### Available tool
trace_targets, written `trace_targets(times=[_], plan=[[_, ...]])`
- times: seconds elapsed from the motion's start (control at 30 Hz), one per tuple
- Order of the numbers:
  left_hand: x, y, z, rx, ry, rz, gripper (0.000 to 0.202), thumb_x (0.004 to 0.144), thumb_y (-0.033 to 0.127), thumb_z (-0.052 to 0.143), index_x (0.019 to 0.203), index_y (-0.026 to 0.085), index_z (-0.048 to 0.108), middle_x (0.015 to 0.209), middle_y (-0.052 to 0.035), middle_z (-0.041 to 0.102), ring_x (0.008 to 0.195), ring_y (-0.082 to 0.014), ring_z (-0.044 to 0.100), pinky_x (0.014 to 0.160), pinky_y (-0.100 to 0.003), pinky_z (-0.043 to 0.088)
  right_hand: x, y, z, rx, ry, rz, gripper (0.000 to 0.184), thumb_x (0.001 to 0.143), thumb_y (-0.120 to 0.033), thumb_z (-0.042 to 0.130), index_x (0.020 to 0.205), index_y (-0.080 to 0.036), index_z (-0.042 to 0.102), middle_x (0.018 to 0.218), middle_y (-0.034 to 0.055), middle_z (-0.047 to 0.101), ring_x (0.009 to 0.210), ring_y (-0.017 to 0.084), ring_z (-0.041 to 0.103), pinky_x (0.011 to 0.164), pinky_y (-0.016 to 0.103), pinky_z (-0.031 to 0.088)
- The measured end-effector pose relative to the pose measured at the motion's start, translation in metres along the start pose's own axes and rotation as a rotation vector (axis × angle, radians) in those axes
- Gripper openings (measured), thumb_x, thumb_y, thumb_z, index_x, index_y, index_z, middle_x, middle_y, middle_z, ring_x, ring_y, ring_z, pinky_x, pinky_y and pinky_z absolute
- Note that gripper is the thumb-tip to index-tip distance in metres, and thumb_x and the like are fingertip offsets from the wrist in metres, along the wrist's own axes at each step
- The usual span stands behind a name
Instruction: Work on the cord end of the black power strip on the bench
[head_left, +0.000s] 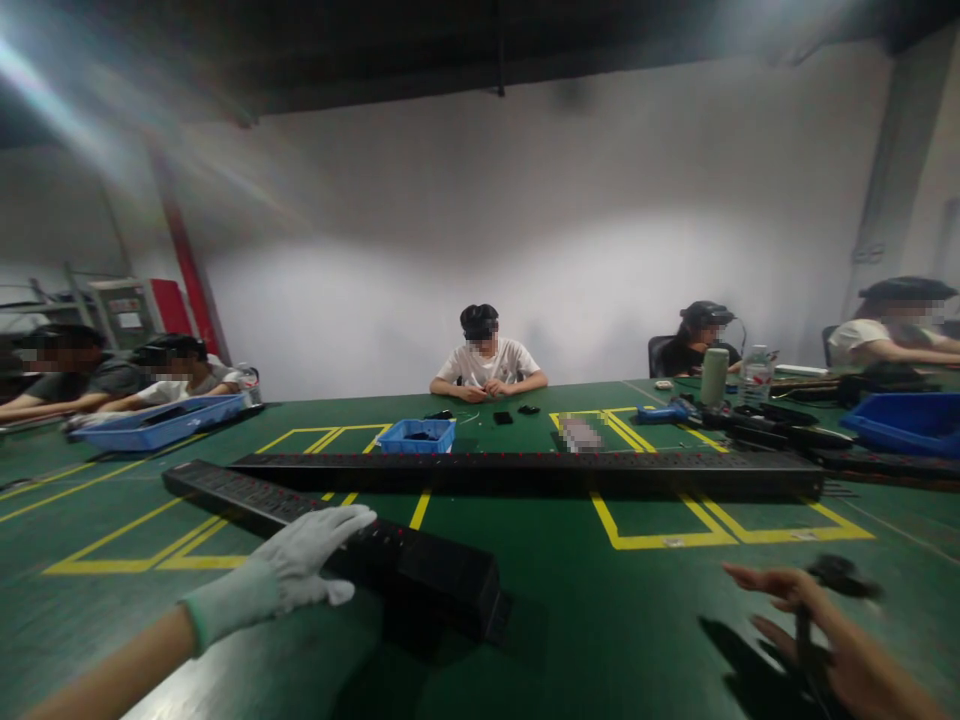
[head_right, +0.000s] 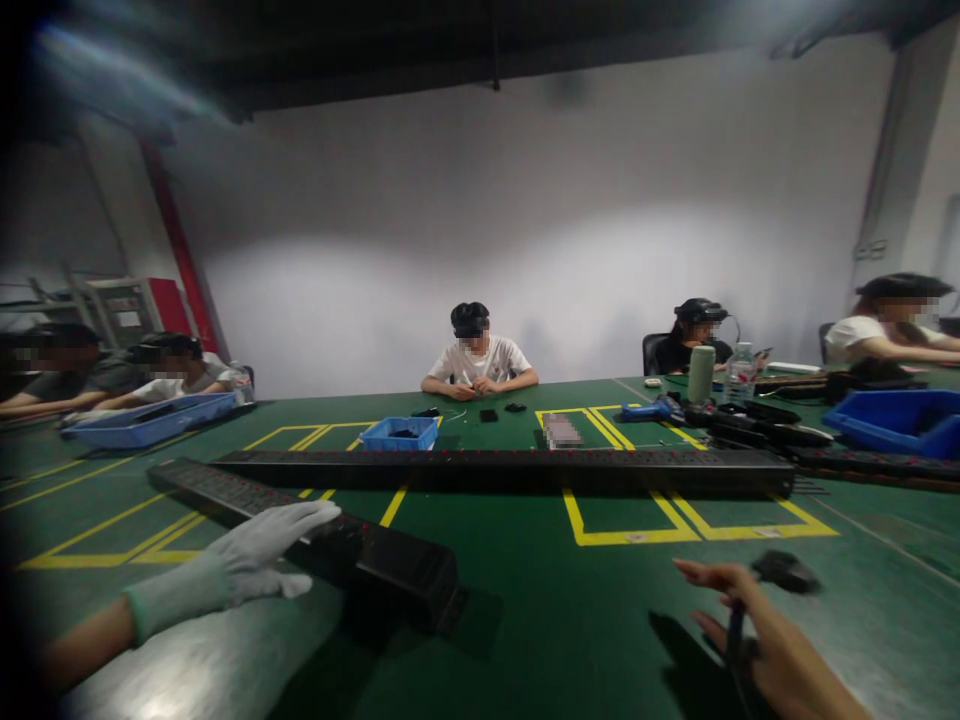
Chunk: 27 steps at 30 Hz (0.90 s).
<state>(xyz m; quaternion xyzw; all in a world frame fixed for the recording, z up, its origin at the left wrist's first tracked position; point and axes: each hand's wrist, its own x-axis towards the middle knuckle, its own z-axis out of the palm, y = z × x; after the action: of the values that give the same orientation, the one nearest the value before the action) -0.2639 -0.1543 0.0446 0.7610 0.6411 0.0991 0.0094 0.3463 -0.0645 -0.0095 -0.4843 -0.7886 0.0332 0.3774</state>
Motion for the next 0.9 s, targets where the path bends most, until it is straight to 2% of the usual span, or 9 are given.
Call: trace_targets(times=[0.1,0.17,0.27,0.37,0.47,0.57,0.63,0.77,0.9], plan=[[0.009,-0.025,0.016,0.171,-0.013,-0.014,0.071,0.075,0.054,0.052,0.137,0.024,0.034,0.14,-0.0093,0.04,0.128,-0.0297,0.035,0.106,-0.043,0.024,0.018,-0.067,0.043,0.259,-0.165,-0.071,0.017,0.082,-0.044,0.05,0.081,-0.029,0.044,0.116,0.009,0.062,0.103,0.027,0.061,0.087,0.039,0.05],[0.018,-0.032,0.031,0.25,0.044,-0.026,0.077,0.068,0.051,0.057,0.136,0.02,0.036,0.137,-0.0113,0.042,0.127,-0.0301,0.036,0.107,-0.043,0.022,0.027,-0.101,0.072,0.328,-0.219,-0.166,0.016,0.084,-0.039,0.051,0.081,-0.027,0.041,0.125,0.0087,0.057,0.113,0.025,0.055,0.093,0.039,0.045],[0.028,-0.037,0.046,0.298,0.097,-0.003,0.08,0.06,0.049,0.062,0.131,0.02,0.04,0.132,-0.0106,0.047,0.124,-0.0306,0.038,0.106,-0.042,0.024,0.038,-0.135,0.107,0.337,-0.254,-0.3,0.023,0.079,-0.037,0.058,0.088,-0.026,0.041,0.133,0.0112,0.048,0.116,0.024,0.052,0.094,0.038,0.044],[0.033,-0.04,0.046,0.306,0.126,0.031,0.078,0.057,0.05,0.064,0.126,0.02,0.045,0.124,-0.0106,0.052,0.117,-0.0311,0.044,0.104,-0.043,0.026,0.055,-0.162,0.131,0.348,-0.31,-0.348,0.031,0.077,-0.041,0.062,0.093,-0.023,0.042,0.129,0.0136,0.051,0.118,0.024,0.05,0.095,0.038,0.042],[0.036,-0.041,0.04,0.28,0.111,0.075,0.069,0.056,0.05,0.064,0.117,0.021,0.051,0.114,-0.0085,0.056,0.108,-0.0292,0.05,0.098,-0.041,0.034,0.076,-0.194,0.146,0.33,-0.346,-0.291,0.044,0.07,-0.05,0.069,0.092,-0.022,0.042,0.12,0.0133,0.055,0.108,0.026,0.055,0.084,0.035,0.044],[0.039,-0.04,0.037,0.268,0.104,0.076,0.061,0.056,0.05,0.064,0.108,0.02,0.054,0.105,-0.0079,0.057,0.102,-0.0281,0.052,0.092,-0.039,0.038,0.092,-0.225,0.158,0.204,-0.468,-0.277,0.054,0.062,-0.061,0.07,0.086,-0.021,0.042,0.087,0.0054,0.062,0.079,0.024,0.061,0.065,0.029,0.041],[0.041,-0.039,0.037,0.272,0.093,0.057,0.062,0.053,0.052,0.066,0.105,0.021,0.054,0.102,-0.007,0.057,0.099,-0.0277,0.052,0.09,-0.038,0.039,0.096,-0.238,0.165,0.134,-0.534,-0.287,0.057,0.059,-0.062,0.071,0.086,-0.022,0.042,0.077,0.0015,0.06,0.071,0.021,0.059,0.059,0.025,0.035],[0.045,-0.039,0.039,0.292,0.068,0.035,0.062,0.05,0.05,0.067,0.103,0.022,0.053,0.099,-0.0054,0.055,0.096,-0.0264,0.053,0.087,-0.037,0.04,0.094,-0.248,0.167,0.105,-0.61,-0.252,0.048,0.065,-0.052,0.07,0.088,-0.022,0.04,0.078,0.0003,0.059,0.067,0.019,0.057,0.053,0.024,0.028],[0.046,-0.038,0.038,0.331,0.04,0.042,0.057,0.055,0.041,0.065,0.108,0.022,0.051,0.1,-0.0061,0.055,0.095,-0.0261,0.052,0.086,-0.037,0.039,0.092,-0.248,0.16,0.117,-0.639,-0.251,0.044,0.069,-0.05,0.067,0.089,-0.022,0.039,0.083,0.0028,0.06,0.07,0.02,0.057,0.053,0.024,0.029]])
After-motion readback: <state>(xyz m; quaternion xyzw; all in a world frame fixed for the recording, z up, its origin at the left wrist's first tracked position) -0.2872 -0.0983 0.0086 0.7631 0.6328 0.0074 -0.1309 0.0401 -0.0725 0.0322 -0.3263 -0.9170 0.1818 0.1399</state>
